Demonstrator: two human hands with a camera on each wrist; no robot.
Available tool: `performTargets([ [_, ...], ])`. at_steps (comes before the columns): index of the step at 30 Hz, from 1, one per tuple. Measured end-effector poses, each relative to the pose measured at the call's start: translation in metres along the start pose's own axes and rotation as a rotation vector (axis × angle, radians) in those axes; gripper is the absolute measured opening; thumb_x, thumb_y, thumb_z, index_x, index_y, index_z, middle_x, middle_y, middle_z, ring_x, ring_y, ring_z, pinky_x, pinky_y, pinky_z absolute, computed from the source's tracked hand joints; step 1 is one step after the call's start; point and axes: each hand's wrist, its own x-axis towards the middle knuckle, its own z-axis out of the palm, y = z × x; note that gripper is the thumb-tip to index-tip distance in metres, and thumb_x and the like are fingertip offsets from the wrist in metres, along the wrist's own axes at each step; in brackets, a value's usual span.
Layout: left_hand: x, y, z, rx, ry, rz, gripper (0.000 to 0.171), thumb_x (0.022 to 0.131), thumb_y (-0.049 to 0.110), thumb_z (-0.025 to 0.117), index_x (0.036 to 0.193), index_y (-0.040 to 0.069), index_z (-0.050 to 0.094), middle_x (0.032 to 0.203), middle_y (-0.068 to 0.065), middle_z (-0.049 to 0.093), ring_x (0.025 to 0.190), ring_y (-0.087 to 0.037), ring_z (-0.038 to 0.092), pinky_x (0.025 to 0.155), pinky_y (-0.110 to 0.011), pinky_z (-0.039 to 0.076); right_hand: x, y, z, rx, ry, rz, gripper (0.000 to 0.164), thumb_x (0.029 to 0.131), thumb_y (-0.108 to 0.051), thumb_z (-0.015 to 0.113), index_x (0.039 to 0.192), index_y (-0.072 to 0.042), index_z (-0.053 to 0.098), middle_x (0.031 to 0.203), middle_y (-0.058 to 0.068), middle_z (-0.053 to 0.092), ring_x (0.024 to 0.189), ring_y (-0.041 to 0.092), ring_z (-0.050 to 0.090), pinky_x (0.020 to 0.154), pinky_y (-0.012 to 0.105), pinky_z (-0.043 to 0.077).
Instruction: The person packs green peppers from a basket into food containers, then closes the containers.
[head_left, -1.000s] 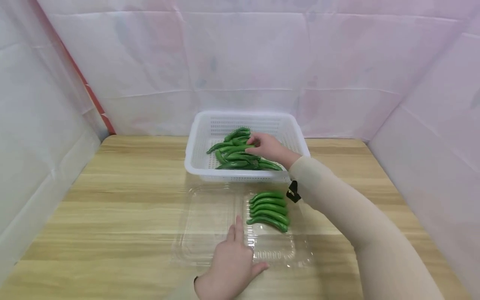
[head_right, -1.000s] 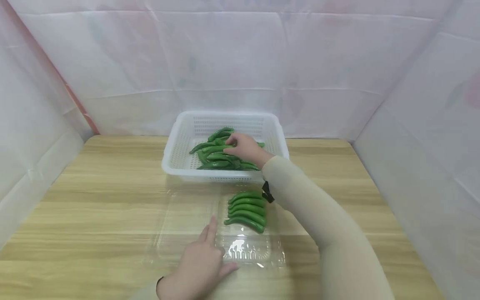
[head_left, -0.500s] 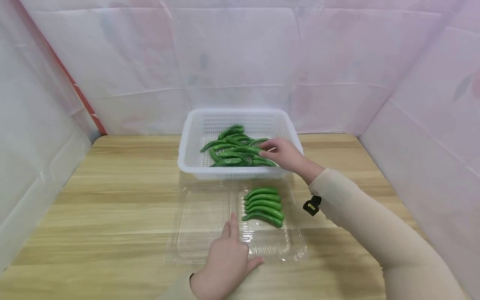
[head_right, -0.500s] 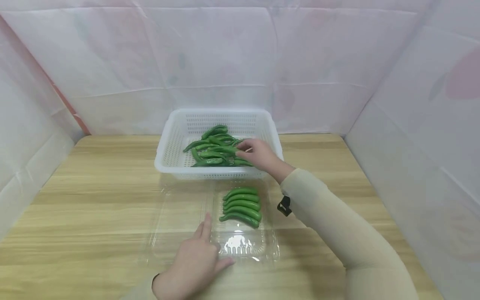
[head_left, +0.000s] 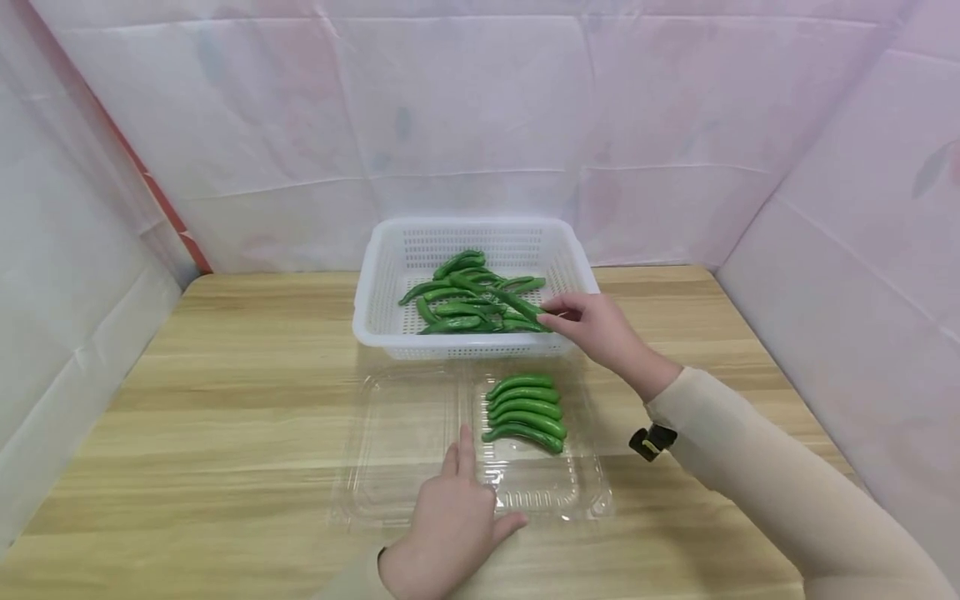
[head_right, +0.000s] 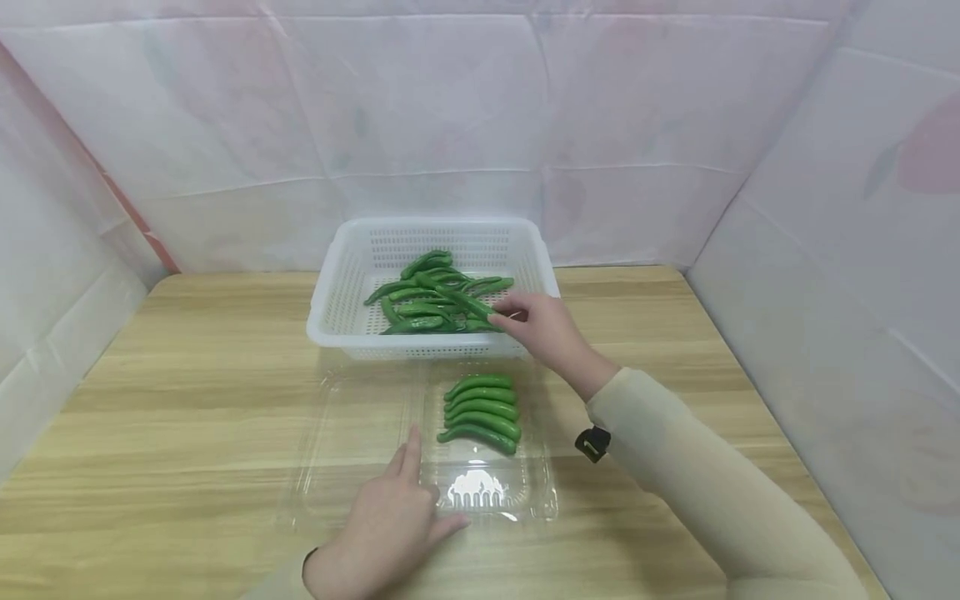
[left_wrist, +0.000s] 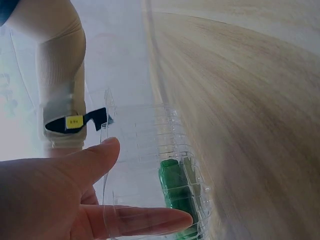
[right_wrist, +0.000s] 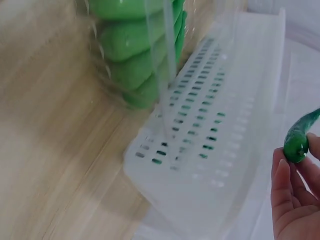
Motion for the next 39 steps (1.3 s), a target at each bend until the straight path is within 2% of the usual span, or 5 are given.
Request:
performTargets([
  [9, -0.001, 0.002, -0.001, -0.014, -0.018, -0.014, 0.061, 0.081, 0.068, 0.049, 0.055, 0.015, 0.065, 0.134, -0.036, 0.037, 0.113, -0.04, 0.051, 0.037, -0.031, 0.045, -0.042, -0.02, 0.002, -0.01, -0.108, -0.027, 0.02, 0.085, -0.015, 0.068, 0.1, -0.001, 0.067, 0.089, 0.008, 0.068, 0.079, 0.018, 0.065, 0.067, 0.027, 0.054],
  [13, -0.002, 0.001, -0.001, -0.025, -0.004, -0.023, 0.06, 0.08, 0.068, 0.051, 0.056, 0.015, 0.066, 0.134, -0.036, 0.037, 0.113, -0.04, 0.051, 0.038, -0.033, 0.045, -0.062, -0.025, 0.012, -0.108, -0.159, -0.103, 0.016, 0.083, -0.013, 0.069, 0.096, -0.004, 0.067, 0.087, 0.005, 0.067, 0.076, 0.015, 0.064, 0.066, 0.025, 0.053],
  [20, -0.001, 0.001, -0.002, -0.017, 0.017, -0.015, 0.059, 0.08, 0.067, 0.052, 0.056, 0.015, 0.066, 0.133, -0.036, 0.039, 0.111, -0.04, 0.053, 0.038, -0.033, 0.046, -0.089, -0.021, 0.034, -0.4, -0.066, -0.268, 0.017, 0.074, -0.016, 0.076, 0.086, -0.008, 0.067, 0.079, -0.001, 0.064, 0.069, 0.012, 0.06, 0.061, 0.025, 0.05],
  [28, -0.002, 0.001, -0.002, -0.034, 0.033, -0.022, 0.058, 0.079, 0.066, 0.055, 0.058, 0.013, 0.068, 0.131, -0.036, 0.04, 0.108, -0.038, 0.055, 0.038, -0.031, 0.044, -0.107, -0.015, 0.056, -0.512, -0.115, -0.19, 0.018, 0.074, -0.022, 0.076, 0.082, -0.012, 0.063, 0.076, -0.004, 0.055, 0.067, 0.011, 0.052, 0.054, 0.026, 0.046],
  [39, -0.002, 0.001, -0.002, -0.036, 0.044, -0.019, 0.058, 0.079, 0.064, 0.055, 0.056, 0.012, 0.066, 0.13, -0.035, 0.042, 0.107, -0.037, 0.056, 0.037, -0.03, 0.043, -0.113, -0.011, 0.068, -0.572, -0.16, -0.234, 0.022, 0.074, -0.016, 0.076, 0.08, -0.01, 0.056, 0.075, -0.003, 0.049, 0.061, 0.01, 0.049, 0.051, 0.024, 0.045],
])
